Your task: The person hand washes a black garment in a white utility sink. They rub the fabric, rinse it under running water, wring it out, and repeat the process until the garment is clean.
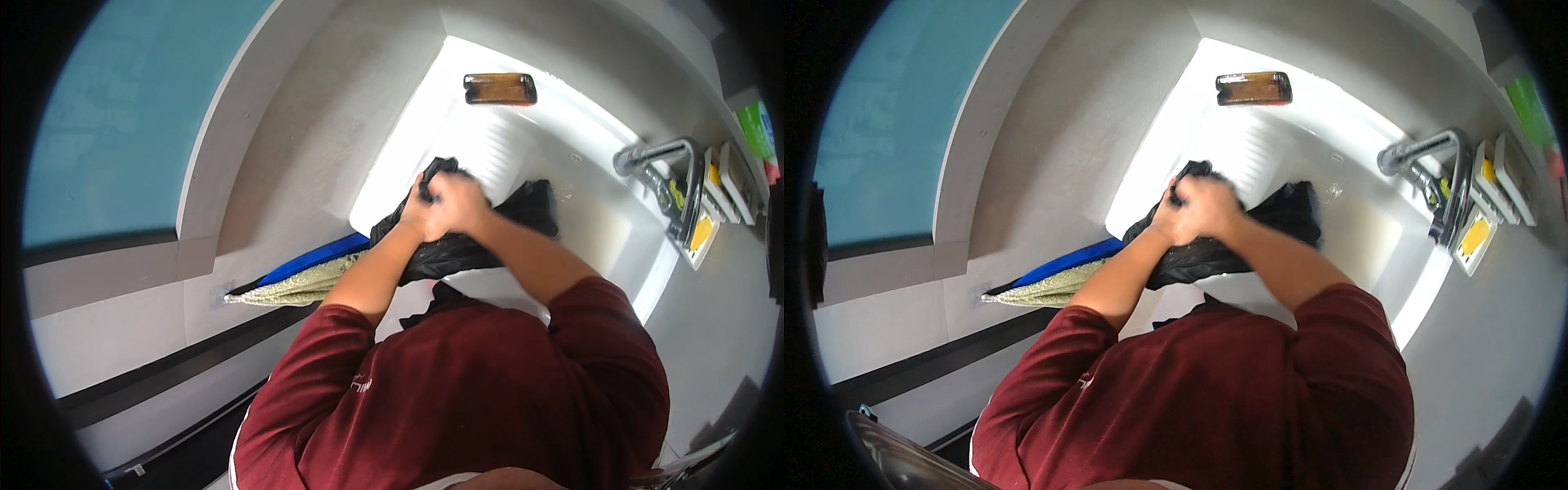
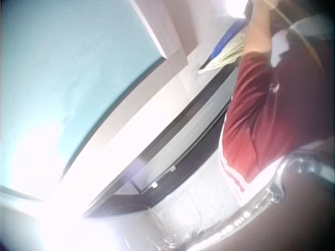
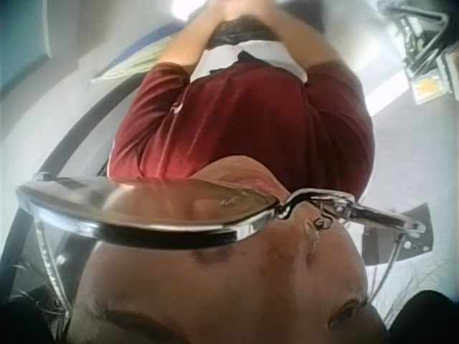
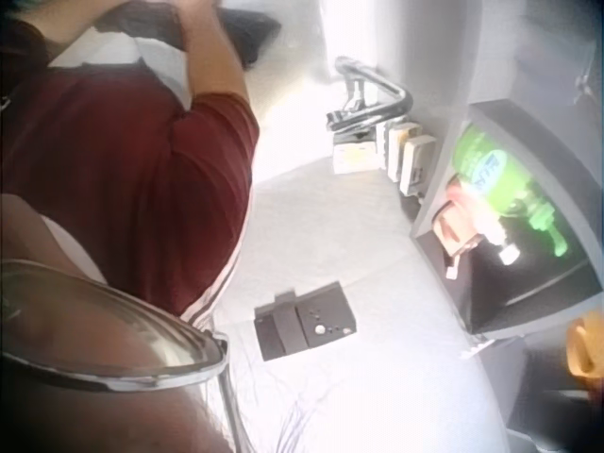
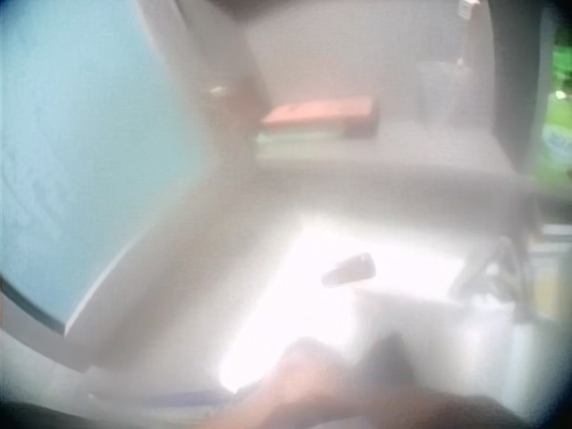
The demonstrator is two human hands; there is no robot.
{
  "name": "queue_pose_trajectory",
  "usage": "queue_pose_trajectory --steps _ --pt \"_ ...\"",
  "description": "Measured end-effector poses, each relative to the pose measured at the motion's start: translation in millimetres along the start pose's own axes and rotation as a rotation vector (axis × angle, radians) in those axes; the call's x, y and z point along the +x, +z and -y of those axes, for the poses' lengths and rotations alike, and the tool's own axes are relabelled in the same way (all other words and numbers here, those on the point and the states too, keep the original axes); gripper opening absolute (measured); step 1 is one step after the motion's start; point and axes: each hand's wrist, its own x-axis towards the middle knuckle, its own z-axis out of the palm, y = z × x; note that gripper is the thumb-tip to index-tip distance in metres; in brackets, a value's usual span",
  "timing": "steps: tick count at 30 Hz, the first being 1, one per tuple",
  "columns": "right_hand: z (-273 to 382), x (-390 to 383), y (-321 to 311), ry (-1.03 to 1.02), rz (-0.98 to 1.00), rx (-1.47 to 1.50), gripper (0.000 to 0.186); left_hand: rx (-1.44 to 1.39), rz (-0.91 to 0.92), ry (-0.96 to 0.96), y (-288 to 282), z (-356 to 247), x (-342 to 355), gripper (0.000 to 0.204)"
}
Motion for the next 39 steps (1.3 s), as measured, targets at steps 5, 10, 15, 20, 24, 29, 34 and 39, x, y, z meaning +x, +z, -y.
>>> queue_pose_trajectory --steps 5,10,15,20,24,29,34,39 --pt "-95.8 35.1 -46.3 0.309 0.087 -0.565 0.021 -0.255 -0.461 -0.140 -1.1 -9.5 -18.2 0.071" --pt "-60.1 13.3 -20.6 0.543 -0.087 -0.499 0.034 -0.351 -0.284 -0.348 16.0 -17.4 -41.8 0.075" --pt "33.7 -14.7 6.4 -0.076 -0.023 0.094 0.015 -0.164 -0.015 -0.113 -11.0 -4.5 -47.6 0.077" --pt "-72.0 30.2 -21.8 0.081 -0.029 -0.510 0.010 -0.344 -0.319 -0.229 16.4 -5.7 -25.5 0.067" --pt "-61.4 44.5 -31.9 0.083 -0.147 -0.165 0.012 -0.313 -0.325 -0.167 17.6 -3.7 -22.6 0.069" --pt "-9.6 3.3 13.6 -0.167 0.007 0.138 0.017 -0.093 0.078 -0.140 3.1 2.7 -16.1 0.064" --pt "-81.1 36.8 -34.3 0.275 -0.321 -0.128 0.013 -0.418 -0.647 -0.118 31.7 -2.7 -15.0 0.065" --pt "17.8 26.7 -4.9 0.389 -0.135 0.304 0.009 -0.389 -0.830 -0.208 42.8 -2.5 -11.4 0.067"
